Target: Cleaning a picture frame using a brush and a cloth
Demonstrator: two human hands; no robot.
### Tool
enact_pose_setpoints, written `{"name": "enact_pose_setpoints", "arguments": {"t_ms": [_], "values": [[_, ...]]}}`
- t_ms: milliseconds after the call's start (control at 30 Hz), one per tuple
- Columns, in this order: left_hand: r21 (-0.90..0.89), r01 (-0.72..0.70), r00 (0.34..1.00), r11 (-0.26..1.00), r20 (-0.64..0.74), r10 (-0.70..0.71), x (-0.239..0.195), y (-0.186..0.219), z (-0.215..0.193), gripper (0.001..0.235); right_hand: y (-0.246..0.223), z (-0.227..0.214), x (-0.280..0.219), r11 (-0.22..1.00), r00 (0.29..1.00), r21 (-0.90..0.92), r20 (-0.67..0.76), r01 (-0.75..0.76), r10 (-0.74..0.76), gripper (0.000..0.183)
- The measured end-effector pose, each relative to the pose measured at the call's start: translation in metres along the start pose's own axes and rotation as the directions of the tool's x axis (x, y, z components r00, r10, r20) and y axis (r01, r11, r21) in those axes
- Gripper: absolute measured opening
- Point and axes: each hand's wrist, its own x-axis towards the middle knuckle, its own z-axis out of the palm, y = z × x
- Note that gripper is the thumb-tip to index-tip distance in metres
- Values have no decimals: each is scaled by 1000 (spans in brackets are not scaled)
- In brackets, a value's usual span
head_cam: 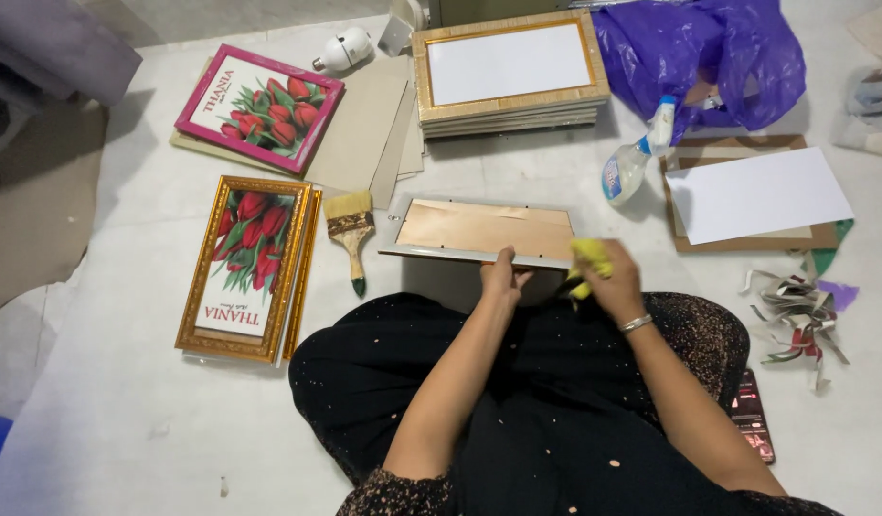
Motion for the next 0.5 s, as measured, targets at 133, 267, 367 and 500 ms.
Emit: {"name": "enact_pose_setpoints", "arguments": {"t_ms": [133,267,367,500], "values": [[-13,-3,1000,1000,-7,3,-10,11,-8,68,22,-25,16,847,830,339,-247,-410,501,46],[-67,6,999,998,45,-3,-5,19,-24,70,71,-13,22,619,575,533,-273,-577,771,76],[-63,43,995,997,88,-37,-5,29,-35,70,75,2,17,316,564,696,154,-645,811,77],[75,73,985,995,149,-83,-19,43,-38,71,71,15,31,18,524,720,488,-694,698,70]]}}
